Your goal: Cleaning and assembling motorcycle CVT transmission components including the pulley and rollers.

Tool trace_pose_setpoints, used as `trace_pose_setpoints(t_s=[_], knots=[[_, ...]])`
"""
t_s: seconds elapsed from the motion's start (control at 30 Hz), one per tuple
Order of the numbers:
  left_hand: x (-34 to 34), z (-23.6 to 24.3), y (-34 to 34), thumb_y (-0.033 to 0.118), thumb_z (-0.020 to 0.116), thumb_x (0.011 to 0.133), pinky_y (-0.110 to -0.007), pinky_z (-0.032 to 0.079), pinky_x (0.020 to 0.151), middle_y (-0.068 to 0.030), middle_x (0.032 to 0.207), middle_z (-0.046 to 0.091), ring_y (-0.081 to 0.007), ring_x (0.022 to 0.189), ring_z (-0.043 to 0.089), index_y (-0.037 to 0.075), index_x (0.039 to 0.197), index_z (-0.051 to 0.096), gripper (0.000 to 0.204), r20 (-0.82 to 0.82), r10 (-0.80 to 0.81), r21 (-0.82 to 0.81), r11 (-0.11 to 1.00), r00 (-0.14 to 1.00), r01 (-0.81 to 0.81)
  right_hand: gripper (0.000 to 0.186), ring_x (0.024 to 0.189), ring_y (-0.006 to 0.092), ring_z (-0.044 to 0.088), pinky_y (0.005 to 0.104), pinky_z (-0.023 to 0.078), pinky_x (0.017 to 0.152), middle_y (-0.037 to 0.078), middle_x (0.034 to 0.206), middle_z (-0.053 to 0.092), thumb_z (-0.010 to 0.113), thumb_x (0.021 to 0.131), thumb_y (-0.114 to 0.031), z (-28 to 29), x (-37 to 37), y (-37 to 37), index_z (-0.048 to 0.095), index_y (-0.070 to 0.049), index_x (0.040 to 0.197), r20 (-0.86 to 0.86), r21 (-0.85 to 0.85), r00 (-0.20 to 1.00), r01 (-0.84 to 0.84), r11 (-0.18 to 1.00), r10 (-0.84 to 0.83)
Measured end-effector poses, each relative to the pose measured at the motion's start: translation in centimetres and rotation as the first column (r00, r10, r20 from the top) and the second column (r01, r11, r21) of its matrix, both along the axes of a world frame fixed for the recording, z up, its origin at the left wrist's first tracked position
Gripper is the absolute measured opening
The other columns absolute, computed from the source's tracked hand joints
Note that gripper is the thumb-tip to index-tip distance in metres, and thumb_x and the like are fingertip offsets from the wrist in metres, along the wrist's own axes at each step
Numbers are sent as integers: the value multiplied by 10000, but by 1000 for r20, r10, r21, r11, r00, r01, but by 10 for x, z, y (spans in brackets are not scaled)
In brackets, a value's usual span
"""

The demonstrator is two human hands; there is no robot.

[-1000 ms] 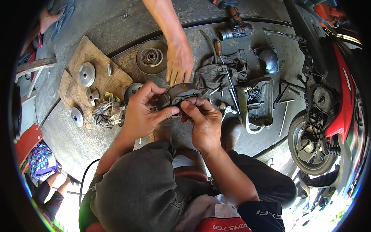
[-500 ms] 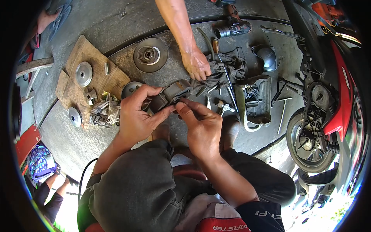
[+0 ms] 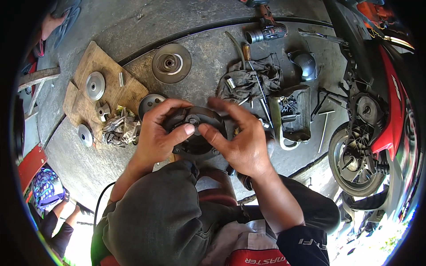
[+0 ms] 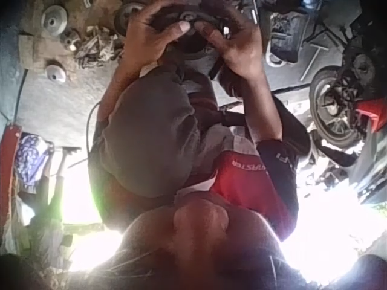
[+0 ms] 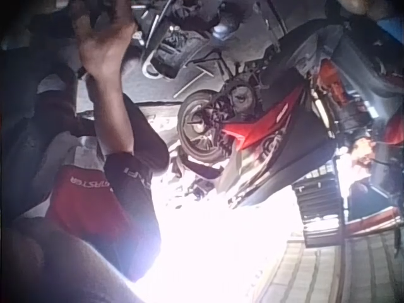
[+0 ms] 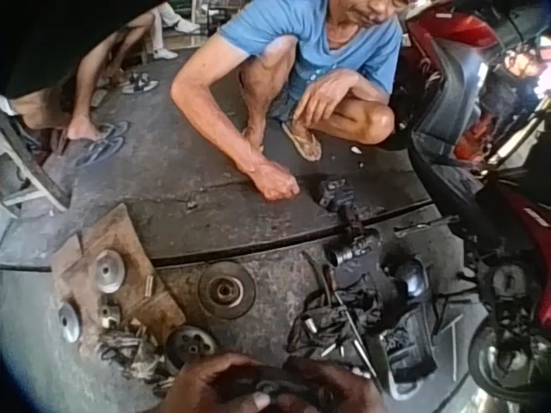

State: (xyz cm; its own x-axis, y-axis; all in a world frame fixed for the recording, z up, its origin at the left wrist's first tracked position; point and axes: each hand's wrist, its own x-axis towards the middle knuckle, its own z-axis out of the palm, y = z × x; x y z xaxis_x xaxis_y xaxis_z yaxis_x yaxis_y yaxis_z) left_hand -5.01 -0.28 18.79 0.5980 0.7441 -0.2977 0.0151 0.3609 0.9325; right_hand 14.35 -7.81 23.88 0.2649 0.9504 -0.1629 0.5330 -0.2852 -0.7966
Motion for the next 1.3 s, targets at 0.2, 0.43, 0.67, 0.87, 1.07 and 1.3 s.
trace_pose_setpoints(t_s=[0.2, 0.43, 0.67, 0.87, 1.07, 1.3], knots=[[5, 0, -3, 114, 752, 937, -291, 526, 923, -91, 1071, 720, -122, 1021, 659, -32, 1243, 634, 359, 35, -53, -32, 998, 998, 54, 435, 950, 163, 718, 316, 578, 864, 153, 1012, 765, 816, 893, -191, -7, -12, -7, 686, 65, 1221, -380, -187, 897, 165, 968, -226], [4, -8, -5, 167, 638, 976, -300, 505, 949, -87, 1076, 706, -131, 1029, 646, -37, 1233, 631, 328, -29, -81, -108, 991, 996, 77, 384, 916, 188, 743, 335, 589, 823, 170, 990, 770, 803, 891, -222, -21, -17, -8, 718, 61, 1137, -294, -195, 929, 174, 965, -227], [2, -7, -8, 171, 617, 962, -292, 507, 907, -82, 1046, 705, -131, 995, 644, -38, 1202, 637, 320, -170, -68, 86, 993, 983, 84, 407, 923, 213, 753, 339, 589, 834, 170, 1006, 769, 794, 905, -247, -25, -25, -6, 709, 55, 1164, -283, -253, 922, 195, 947, -266], [3, -20, -11, 146, 673, 952, -282, 526, 771, -59, 914, 710, -107, 842, 643, -31, 1142, 649, 260, -91, 76, 51, 996, 993, -71, 542, 849, 200, 681, 376, 561, 721, 118, 1060, 718, 552, 1075, -496, -118, 30, -56, 665, 13, 1228, -548, -351, 698, 309, 884, -462], [-1, -31, -10, 138, 666, 954, -277, 516, 740, -36, 833, 686, -92, 799, 618, -25, 1115, 660, 229, -136, 107, -5, 994, 985, -109, 687, 1301, 390, 529, 498, 544, 977, 196, 1237, 597, 844, 831, -402, -193, 36, -141, 450, -74, 1289, 464, -716, 825, 135, 685, 322], [9, -71, 3, 171, 708, 919, -361, 553, 786, -161, 986, 715, -246, 847, 700, -10, 1166, 660, 310, -271, 120, 475, 879, 955, 24, 473, 1124, 449, 650, 519, 566, 873, 208, 1147, 654, 707, 882, -179, -188, 41, -136, 440, -32, 1243, 432, -658, 882, 163, 735, 191]])
